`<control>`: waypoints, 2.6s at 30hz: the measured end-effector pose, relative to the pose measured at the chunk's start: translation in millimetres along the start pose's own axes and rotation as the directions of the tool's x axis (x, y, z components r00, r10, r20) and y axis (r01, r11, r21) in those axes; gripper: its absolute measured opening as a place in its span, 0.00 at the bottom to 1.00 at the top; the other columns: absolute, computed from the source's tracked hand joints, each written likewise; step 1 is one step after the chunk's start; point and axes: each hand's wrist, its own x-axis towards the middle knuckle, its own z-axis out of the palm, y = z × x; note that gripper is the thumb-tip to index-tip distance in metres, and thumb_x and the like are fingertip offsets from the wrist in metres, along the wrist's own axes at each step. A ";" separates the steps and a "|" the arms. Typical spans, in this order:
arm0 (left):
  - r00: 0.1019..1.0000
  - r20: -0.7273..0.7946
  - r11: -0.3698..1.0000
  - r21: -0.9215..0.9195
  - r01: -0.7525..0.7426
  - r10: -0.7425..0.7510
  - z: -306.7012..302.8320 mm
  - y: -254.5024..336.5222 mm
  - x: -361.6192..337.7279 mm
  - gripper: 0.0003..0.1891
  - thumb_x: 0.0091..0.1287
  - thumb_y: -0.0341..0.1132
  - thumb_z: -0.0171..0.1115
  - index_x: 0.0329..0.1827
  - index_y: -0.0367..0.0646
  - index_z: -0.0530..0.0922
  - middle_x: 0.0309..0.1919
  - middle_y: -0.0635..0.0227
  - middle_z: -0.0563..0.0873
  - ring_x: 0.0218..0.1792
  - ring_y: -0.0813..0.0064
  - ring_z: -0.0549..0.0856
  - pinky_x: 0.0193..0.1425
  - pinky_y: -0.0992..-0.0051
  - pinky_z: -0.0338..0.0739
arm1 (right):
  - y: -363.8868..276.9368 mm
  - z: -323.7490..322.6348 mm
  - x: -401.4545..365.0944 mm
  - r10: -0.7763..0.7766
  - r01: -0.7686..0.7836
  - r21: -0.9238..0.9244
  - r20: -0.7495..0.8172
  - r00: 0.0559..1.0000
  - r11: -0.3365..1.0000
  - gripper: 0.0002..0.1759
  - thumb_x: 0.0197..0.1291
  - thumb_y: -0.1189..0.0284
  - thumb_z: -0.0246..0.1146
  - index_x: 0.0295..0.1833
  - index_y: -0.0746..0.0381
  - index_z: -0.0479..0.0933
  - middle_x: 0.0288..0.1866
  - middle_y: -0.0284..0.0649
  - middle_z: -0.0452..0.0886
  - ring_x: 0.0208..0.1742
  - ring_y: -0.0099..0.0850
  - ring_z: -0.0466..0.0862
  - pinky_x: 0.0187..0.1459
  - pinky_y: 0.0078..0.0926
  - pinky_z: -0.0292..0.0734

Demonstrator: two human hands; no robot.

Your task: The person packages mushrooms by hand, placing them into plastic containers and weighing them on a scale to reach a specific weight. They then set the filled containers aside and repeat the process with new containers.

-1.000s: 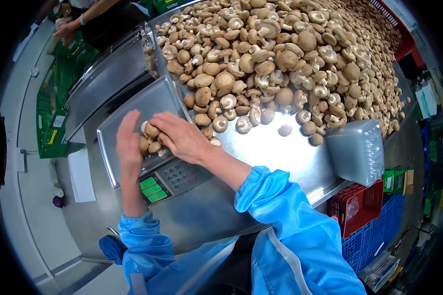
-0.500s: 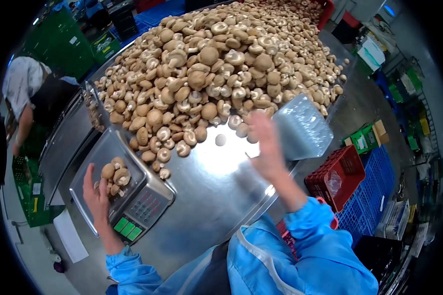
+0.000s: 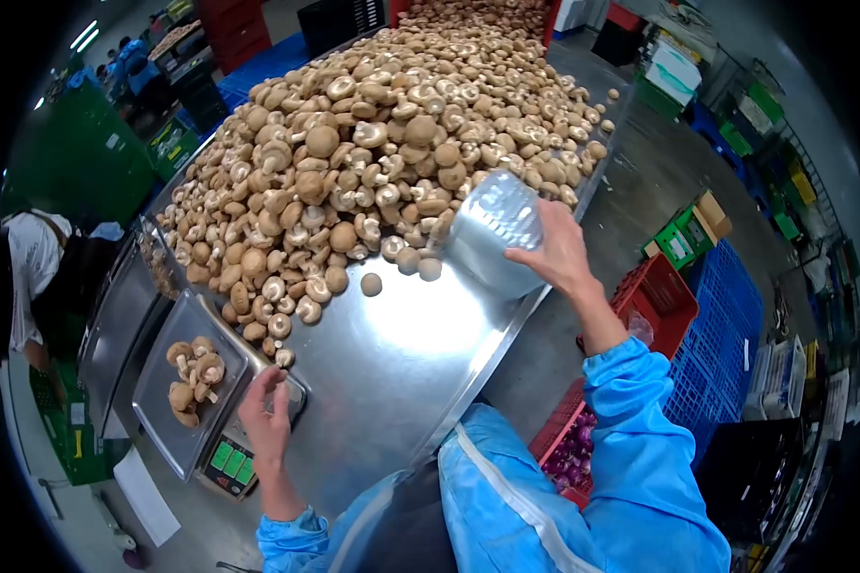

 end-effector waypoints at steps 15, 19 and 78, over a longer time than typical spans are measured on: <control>0.920 0.384 0.868 -0.482 0.123 0.083 51.0 33.6 24.5 0.13 0.64 0.28 0.66 0.51 0.38 0.79 0.42 0.60 0.88 0.39 0.69 0.88 0.41 0.76 0.81 | -143.0 54.9 -91.9 -0.614 -0.615 0.662 0.713 0.338 0.429 0.44 0.61 0.49 0.64 0.75 0.65 0.63 0.68 0.54 0.74 0.68 0.42 0.76 0.69 0.36 0.69; 0.689 0.610 0.419 -0.549 0.724 -0.392 57.3 6.0 2.1 0.08 0.70 0.30 0.61 0.47 0.36 0.76 0.38 0.55 0.87 0.30 0.67 0.89 0.25 0.79 0.78 | -126.2 81.9 -86.0 -0.522 -0.947 0.316 0.798 0.301 -0.064 0.51 0.66 0.33 0.45 0.79 0.64 0.53 0.72 0.59 0.68 0.70 0.46 0.74 0.71 0.44 0.67; 0.675 0.389 0.537 -0.412 0.737 -0.627 140.5 -72.4 -43.7 0.23 0.60 0.20 0.63 0.58 0.35 0.67 0.41 0.61 0.81 0.22 0.79 0.82 0.20 0.79 0.75 | -126.6 159.3 -101.5 -0.008 -0.273 0.425 0.553 0.833 0.863 0.39 0.54 0.82 0.60 0.74 0.65 0.58 0.57 0.54 0.73 0.54 0.52 0.78 0.57 0.44 0.74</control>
